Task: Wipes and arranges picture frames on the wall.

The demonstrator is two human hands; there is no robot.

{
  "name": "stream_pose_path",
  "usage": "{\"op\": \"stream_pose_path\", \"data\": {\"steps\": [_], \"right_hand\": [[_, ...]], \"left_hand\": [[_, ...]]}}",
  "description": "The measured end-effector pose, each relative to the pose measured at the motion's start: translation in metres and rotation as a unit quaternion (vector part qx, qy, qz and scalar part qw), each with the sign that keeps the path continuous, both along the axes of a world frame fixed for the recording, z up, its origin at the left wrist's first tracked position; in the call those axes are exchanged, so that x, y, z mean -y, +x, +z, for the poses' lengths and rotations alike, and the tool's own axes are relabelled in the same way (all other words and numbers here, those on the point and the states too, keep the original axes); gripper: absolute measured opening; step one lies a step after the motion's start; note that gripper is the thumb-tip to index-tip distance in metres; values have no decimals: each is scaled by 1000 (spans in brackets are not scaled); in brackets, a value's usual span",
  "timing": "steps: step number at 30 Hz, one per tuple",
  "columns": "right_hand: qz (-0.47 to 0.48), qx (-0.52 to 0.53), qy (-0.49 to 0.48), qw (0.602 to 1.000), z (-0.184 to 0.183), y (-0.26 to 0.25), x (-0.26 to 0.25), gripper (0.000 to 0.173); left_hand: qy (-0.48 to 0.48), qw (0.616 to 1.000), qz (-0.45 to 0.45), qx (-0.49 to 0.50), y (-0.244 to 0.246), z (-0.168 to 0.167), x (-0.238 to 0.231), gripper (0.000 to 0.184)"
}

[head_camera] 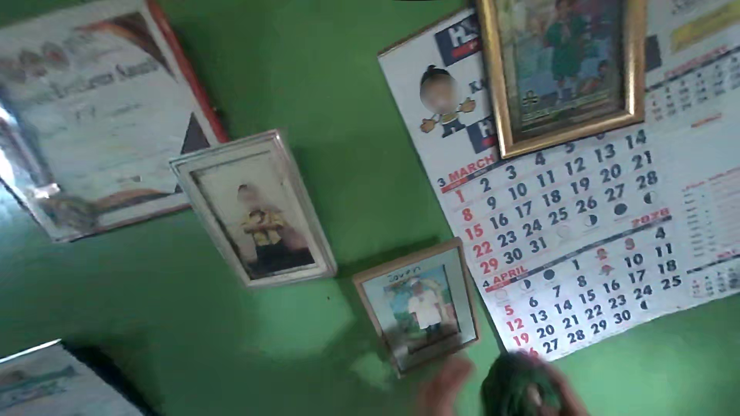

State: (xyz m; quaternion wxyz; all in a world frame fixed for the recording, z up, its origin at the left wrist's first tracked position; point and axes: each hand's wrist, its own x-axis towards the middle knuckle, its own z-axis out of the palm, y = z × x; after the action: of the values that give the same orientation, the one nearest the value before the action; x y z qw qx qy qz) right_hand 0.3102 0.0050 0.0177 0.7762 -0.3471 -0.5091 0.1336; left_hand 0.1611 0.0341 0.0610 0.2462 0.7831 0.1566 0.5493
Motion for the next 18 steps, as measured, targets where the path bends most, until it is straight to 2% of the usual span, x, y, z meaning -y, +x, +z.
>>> {"op": "stream_pose_path", "data": {"steps": [2,3,5,6,9,11,12,14,18], "right_hand": [[-82,-39,34,995,45,23,-9,40],[-88,-72,56,992,68,33,-17,38],[-29,-112,90,989,106,50,-39,35],[0,-100,89,991,122,54,-48,37],[53,-7,52,997,151,40,-76,48],[103,35,2,994,153,25,-88,53],[123,46,-16,991,149,19,-93,51],[139,50,-14,989,135,14,-96,50],[149,28,-11,988,97,23,-94,49]], "left_hand": [[119,974,160,104,-10,24,-28,61],[138,958,201,151,-12,34,-46,67],[114,942,247,197,-5,49,-77,85],[86,939,261,207,2,53,-90,91],[17,938,276,207,18,54,-117,92],[5,936,288,201,20,52,-126,84],[10,931,302,203,19,52,-128,78],[18,925,318,209,19,51,-129,68],[37,935,273,221,20,52,-132,69]]}}
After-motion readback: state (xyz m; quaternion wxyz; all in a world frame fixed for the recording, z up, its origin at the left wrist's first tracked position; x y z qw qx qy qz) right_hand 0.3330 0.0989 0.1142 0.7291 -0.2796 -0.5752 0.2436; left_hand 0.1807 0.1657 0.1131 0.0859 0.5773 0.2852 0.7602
